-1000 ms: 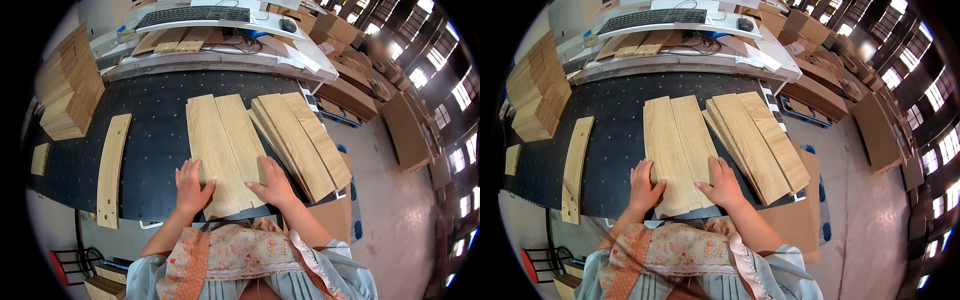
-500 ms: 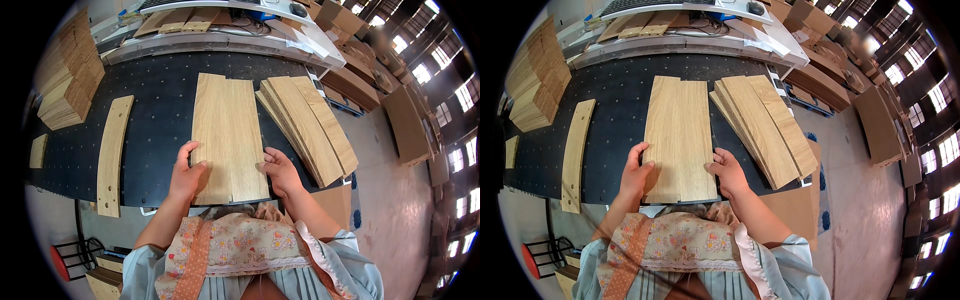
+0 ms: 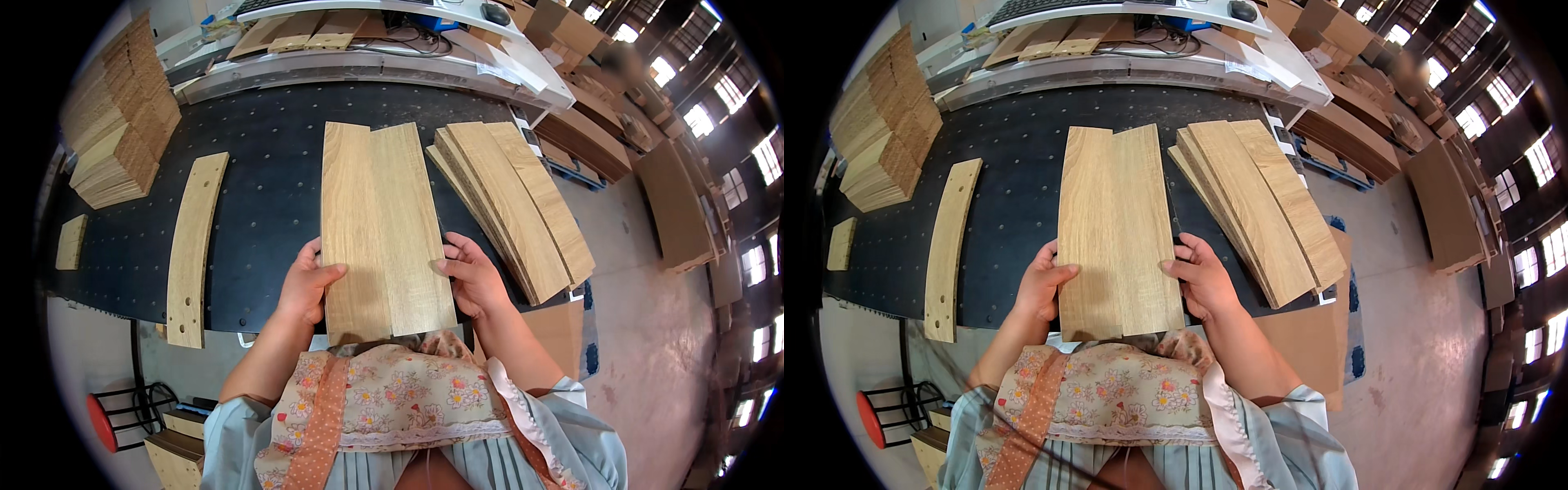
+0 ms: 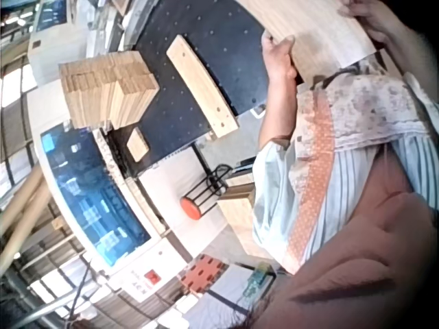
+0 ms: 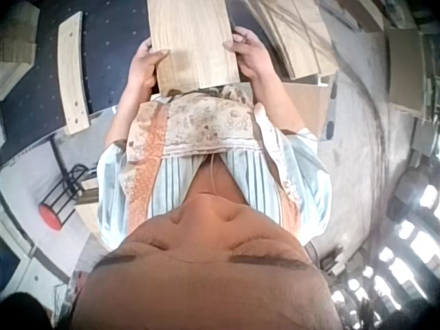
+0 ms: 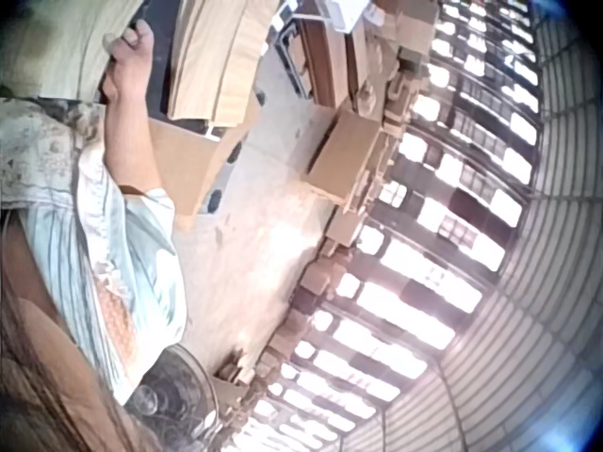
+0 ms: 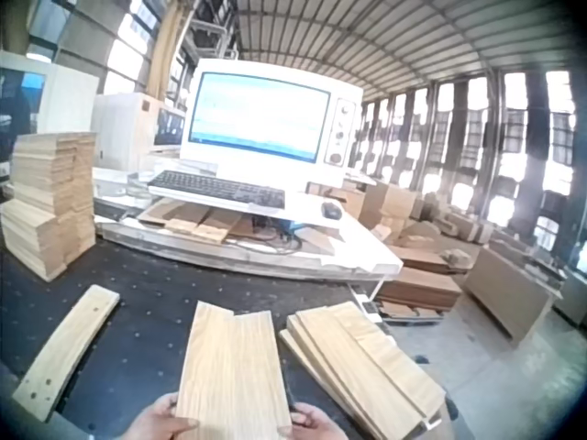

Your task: The person sorts and stacks wooden planks by hand on a worktable, picking up individual pieces to inspect and group them.

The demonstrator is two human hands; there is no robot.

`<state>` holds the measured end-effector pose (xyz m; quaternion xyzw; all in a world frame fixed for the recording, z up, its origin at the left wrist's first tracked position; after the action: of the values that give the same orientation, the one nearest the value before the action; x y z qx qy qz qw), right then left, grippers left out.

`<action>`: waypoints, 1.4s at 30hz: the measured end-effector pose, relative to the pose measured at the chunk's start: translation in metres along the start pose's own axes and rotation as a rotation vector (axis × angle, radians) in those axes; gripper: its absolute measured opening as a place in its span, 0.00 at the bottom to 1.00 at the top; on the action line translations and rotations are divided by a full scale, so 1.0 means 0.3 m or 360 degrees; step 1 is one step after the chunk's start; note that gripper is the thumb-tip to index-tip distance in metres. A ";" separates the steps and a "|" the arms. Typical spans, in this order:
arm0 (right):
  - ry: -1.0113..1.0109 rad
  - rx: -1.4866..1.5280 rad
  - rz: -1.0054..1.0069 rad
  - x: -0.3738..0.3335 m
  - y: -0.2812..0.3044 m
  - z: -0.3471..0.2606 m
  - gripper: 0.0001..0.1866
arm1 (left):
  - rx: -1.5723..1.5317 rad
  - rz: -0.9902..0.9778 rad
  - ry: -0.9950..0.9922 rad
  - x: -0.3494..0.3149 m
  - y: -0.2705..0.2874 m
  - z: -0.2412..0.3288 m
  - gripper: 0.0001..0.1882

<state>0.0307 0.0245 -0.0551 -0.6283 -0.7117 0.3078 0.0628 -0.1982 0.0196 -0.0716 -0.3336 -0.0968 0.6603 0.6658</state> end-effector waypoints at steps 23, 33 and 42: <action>0.0459 -0.3122 -0.0020 -0.083 -0.244 -0.181 0.38 | -0.0095 -0.0167 -0.0364 -0.036 0.145 0.121 0.33; 0.0080 -0.3140 0.0217 -0.056 -0.128 -0.238 0.37 | -0.0007 0.0032 -0.0383 -0.048 0.170 0.090 0.30; 0.0531 -0.2167 0.0271 -0.067 -0.016 -0.346 0.27 | 0.0056 -0.0035 -0.0432 -0.039 0.186 0.085 0.29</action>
<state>0.0802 0.0429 0.0367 -0.6202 -0.6754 -0.3024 -0.2603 -0.2596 0.0115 -0.0805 -0.2284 -0.1780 0.6936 0.6596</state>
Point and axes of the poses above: each hand's wrist, its own x-axis towards the middle knuckle, its own y-axis out of the back of the hand, z = x × y, the point moved 9 cm from there along x, towards the middle knuckle, and after that the axes turned 1 degree about -y, right-handed, at the moved point
